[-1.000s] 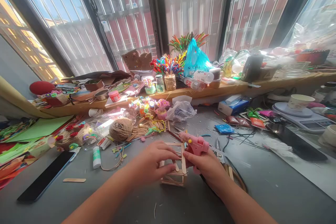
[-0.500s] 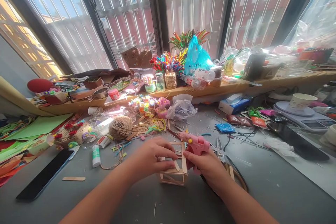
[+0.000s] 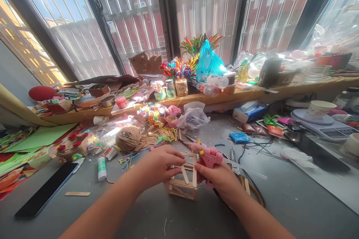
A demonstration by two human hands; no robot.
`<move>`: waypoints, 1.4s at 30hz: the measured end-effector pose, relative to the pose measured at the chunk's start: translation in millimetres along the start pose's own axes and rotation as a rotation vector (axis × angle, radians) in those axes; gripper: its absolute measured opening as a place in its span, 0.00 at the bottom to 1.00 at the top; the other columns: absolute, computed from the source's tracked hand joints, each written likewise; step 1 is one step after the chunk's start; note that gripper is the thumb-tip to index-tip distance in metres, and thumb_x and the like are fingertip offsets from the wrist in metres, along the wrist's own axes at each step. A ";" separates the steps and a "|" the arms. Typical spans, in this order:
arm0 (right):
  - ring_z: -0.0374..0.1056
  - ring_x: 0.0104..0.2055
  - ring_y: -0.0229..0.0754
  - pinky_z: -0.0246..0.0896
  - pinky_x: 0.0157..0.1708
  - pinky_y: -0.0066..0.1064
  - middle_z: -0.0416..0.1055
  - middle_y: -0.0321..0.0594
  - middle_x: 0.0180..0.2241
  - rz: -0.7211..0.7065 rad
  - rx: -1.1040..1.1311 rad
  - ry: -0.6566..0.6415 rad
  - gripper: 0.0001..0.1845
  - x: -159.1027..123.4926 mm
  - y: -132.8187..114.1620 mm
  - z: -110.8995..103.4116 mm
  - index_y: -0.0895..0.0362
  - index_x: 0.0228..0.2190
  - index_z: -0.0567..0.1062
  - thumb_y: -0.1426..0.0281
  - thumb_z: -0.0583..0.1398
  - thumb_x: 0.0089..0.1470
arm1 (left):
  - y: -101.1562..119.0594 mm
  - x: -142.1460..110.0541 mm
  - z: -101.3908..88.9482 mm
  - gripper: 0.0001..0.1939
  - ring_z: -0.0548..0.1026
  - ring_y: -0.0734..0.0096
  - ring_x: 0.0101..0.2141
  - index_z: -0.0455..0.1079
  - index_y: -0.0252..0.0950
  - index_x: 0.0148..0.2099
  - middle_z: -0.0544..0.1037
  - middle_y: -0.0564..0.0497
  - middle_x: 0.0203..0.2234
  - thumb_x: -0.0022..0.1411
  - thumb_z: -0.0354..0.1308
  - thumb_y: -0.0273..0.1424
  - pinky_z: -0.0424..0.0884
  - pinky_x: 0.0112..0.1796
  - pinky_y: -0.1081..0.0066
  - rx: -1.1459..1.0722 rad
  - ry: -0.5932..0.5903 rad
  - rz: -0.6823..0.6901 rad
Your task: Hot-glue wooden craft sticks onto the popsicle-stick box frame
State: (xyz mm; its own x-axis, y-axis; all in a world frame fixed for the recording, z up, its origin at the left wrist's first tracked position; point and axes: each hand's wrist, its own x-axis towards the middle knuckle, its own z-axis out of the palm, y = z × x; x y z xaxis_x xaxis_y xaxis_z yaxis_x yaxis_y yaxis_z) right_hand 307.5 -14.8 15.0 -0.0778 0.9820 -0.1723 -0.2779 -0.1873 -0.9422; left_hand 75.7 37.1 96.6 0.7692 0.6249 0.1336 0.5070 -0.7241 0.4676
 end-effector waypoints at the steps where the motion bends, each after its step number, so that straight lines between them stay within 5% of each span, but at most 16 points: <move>1: 0.74 0.24 0.42 0.62 0.24 0.30 0.75 0.31 0.24 -0.011 0.011 -0.001 0.30 -0.1 -0.8 0.9 0.52 0.49 0.82 0.58 0.76 0.45 | 0.2 0.0 0.5 0.12 0.82 0.56 0.50 0.85 0.46 0.53 0.86 0.46 0.50 0.69 0.66 0.35 0.75 0.53 0.62 0.000 0.001 -0.006; 4: 0.74 0.24 0.41 0.63 0.24 0.30 0.74 0.29 0.26 -0.027 0.028 0.000 0.36 -0.9 -2.6 2.9 0.50 0.55 0.81 0.57 0.76 0.44 | 3.1 -0.9 0.8 0.12 0.82 0.55 0.50 0.85 0.45 0.52 0.86 0.45 0.50 0.69 0.66 0.35 0.75 0.53 0.62 0.015 -0.004 -0.027; 16: 0.73 0.23 0.41 0.52 0.18 0.26 0.74 0.32 0.25 -0.031 0.026 0.008 0.36 0.1 0.4 3.3 0.53 0.54 0.81 0.55 0.77 0.44 | 8.2 -2.8 0.5 0.14 0.82 0.54 0.49 0.84 0.43 0.55 0.87 0.44 0.51 0.72 0.62 0.37 0.74 0.53 0.61 0.034 0.021 -0.010; 24: 0.72 0.23 0.40 0.63 0.23 0.30 0.73 0.30 0.24 -0.054 0.031 0.006 0.39 -1.1 -2.7 5.2 0.51 0.59 0.80 0.56 0.76 0.45 | 15.6 -4.2 -8.5 0.18 0.82 0.57 0.52 0.81 0.47 0.61 0.83 0.46 0.58 0.77 0.53 0.35 0.75 0.53 0.64 0.002 -0.036 0.042; 29: 0.73 0.23 0.40 0.59 0.20 0.27 0.74 0.31 0.26 -0.044 0.026 0.003 0.38 -2.0 -2.7 3.3 0.52 0.59 0.80 0.57 0.76 0.46 | 10.8 -8.3 -3.1 0.13 0.79 0.60 0.45 0.86 0.50 0.50 0.85 0.46 0.46 0.75 0.58 0.37 0.74 0.48 0.65 0.106 0.093 0.009; 32: 0.74 0.24 0.40 0.59 0.20 0.27 0.74 0.31 0.26 -0.037 0.024 -0.014 0.39 -0.5 -1.4 1.4 0.52 0.59 0.79 0.57 0.76 0.47 | 9.0 -10.1 1.3 0.12 0.79 0.57 0.47 0.84 0.47 0.53 0.83 0.46 0.45 0.70 0.62 0.35 0.74 0.51 0.62 0.045 0.206 -0.131; 35: 0.73 0.24 0.40 0.61 0.21 0.27 0.74 0.30 0.25 -0.039 0.021 -0.032 0.40 2.2 0.0 0.2 0.52 0.59 0.79 0.58 0.77 0.45 | 6.5 -8.8 9.1 0.22 0.76 0.48 0.57 0.77 0.42 0.61 0.80 0.42 0.57 0.66 0.64 0.38 0.72 0.58 0.55 -0.141 0.319 -0.399; 37: 0.73 0.23 0.40 0.58 0.20 0.26 0.74 0.30 0.25 -0.039 0.014 -0.037 0.41 3.0 0.2 0.3 0.53 0.60 0.78 0.57 0.77 0.46 | 4.8 -5.8 16.5 0.27 0.76 0.44 0.59 0.74 0.38 0.63 0.79 0.39 0.59 0.66 0.65 0.43 0.71 0.58 0.53 -0.356 0.295 -0.549; 42: 0.74 0.23 0.39 0.50 0.17 0.24 0.73 0.29 0.24 -0.062 0.014 -0.024 0.41 0.8 -1.7 2.6 0.50 0.62 0.76 0.57 0.75 0.48 | 3.2 2.5 32.7 0.27 0.81 0.50 0.46 0.73 0.37 0.54 0.83 0.45 0.43 0.59 0.70 0.47 0.75 0.46 0.59 -0.806 0.204 -0.702</move>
State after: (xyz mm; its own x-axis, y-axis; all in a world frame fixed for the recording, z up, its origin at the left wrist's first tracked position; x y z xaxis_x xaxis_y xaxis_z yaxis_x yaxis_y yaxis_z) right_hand 305.4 -13.7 17.1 -0.0832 0.9908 -0.1064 -0.2965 -0.1265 -0.9466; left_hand 91.9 26.8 69.8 0.2904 0.9152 -0.2794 0.3465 0.1716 0.9222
